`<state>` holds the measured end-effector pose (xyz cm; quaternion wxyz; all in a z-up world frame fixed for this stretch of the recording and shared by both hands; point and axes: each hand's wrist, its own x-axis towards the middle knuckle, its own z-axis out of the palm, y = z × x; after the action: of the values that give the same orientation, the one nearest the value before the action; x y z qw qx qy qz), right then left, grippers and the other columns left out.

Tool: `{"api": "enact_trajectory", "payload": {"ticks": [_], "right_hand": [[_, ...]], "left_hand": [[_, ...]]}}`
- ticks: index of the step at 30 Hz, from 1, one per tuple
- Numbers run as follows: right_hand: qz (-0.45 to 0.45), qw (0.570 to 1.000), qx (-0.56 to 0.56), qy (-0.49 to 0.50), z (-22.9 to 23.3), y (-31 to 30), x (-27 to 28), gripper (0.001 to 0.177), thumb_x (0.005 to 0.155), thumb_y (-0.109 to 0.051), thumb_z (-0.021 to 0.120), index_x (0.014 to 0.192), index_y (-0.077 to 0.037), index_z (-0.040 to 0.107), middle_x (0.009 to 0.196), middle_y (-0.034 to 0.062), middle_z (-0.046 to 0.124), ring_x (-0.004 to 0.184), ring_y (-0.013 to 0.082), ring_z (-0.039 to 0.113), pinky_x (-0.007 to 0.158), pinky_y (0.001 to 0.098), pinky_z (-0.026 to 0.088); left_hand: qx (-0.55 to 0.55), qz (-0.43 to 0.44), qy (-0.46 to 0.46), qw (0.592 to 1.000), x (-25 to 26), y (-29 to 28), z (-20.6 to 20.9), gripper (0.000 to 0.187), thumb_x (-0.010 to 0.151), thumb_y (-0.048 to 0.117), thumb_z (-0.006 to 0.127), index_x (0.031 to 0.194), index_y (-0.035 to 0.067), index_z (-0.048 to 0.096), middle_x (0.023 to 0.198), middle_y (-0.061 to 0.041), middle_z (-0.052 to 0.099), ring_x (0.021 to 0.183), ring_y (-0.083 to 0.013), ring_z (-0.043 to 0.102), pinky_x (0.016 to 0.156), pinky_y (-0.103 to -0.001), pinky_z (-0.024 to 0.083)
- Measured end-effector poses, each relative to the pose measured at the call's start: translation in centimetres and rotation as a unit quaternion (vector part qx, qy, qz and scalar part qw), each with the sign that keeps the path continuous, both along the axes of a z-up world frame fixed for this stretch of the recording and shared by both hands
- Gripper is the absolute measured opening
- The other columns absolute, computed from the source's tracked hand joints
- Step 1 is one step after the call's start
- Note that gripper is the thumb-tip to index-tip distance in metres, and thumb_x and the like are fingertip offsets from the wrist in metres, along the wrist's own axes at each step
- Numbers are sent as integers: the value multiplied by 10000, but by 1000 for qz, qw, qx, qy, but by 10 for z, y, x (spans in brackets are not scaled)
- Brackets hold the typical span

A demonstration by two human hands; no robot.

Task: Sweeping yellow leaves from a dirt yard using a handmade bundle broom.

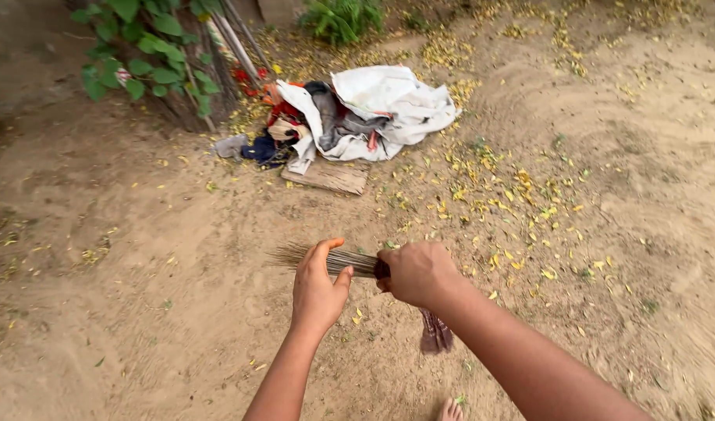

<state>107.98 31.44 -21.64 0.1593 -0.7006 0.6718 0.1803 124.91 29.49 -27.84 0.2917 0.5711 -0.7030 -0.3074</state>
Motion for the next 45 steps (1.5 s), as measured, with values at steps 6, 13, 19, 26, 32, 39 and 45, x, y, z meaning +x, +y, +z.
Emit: {"api": "enact_trajectory", "payload": {"ticks": [6,13,19,26,32,39,45], "right_hand": [[-16,995,103,0,-212,-6,-49,360,1038,-482,530,1286,-231,600,889,43,714,801,206,715,659,370,578],[-50,968,246,-6,-419,11,-186,310,1021,-508,512,1221,-317,652,844,-42,634,652,95,526,542,261,475],[-345,923,163,48,-372,28,-313,514,1044,-570,442,1521,-382,405,763,36,658,480,75,489,398,235,421],[-355,909,198,-95,-336,9,-256,555,1022,-579,354,1565,-467,327,772,19,606,473,79,441,393,219,391],[-181,940,267,-110,-480,17,-249,570,1032,-595,365,1523,-312,417,771,9,583,479,49,424,373,201,374],[-511,823,82,-233,-407,11,-260,482,1016,-501,445,1472,-364,522,776,31,693,421,85,495,343,237,388],[-451,826,107,-322,-402,-19,-197,540,1007,-473,455,1529,-341,411,787,-7,703,418,77,488,343,237,392]], "left_hand": [[168,28,3,985,-48,-25,-66,481,839,204,760,1299,188,620,1354,-48,640,1162,-285,645,1014,-411,499],[220,87,30,971,-93,-40,-158,542,839,52,652,1358,204,616,1429,-68,609,1342,-221,588,1058,-387,491],[260,80,89,958,-143,-46,-183,558,822,-18,585,1347,173,597,1466,-59,613,1405,-220,518,1081,-412,482],[302,125,116,938,-182,-57,-204,568,843,-70,550,1370,135,603,1459,-60,587,1421,-223,498,1118,-404,444],[279,108,107,948,-172,-61,-251,540,850,-67,581,1361,103,612,1393,-103,662,1365,-234,572,1127,-377,429],[278,120,128,944,-177,-62,-252,532,849,-68,546,1351,100,600,1434,-74,624,1367,-229,558,1116,-376,431],[320,124,121,931,-208,-67,-250,549,849,-69,551,1364,117,606,1434,-76,622,1369,-230,557,1131,-383,421]]}}
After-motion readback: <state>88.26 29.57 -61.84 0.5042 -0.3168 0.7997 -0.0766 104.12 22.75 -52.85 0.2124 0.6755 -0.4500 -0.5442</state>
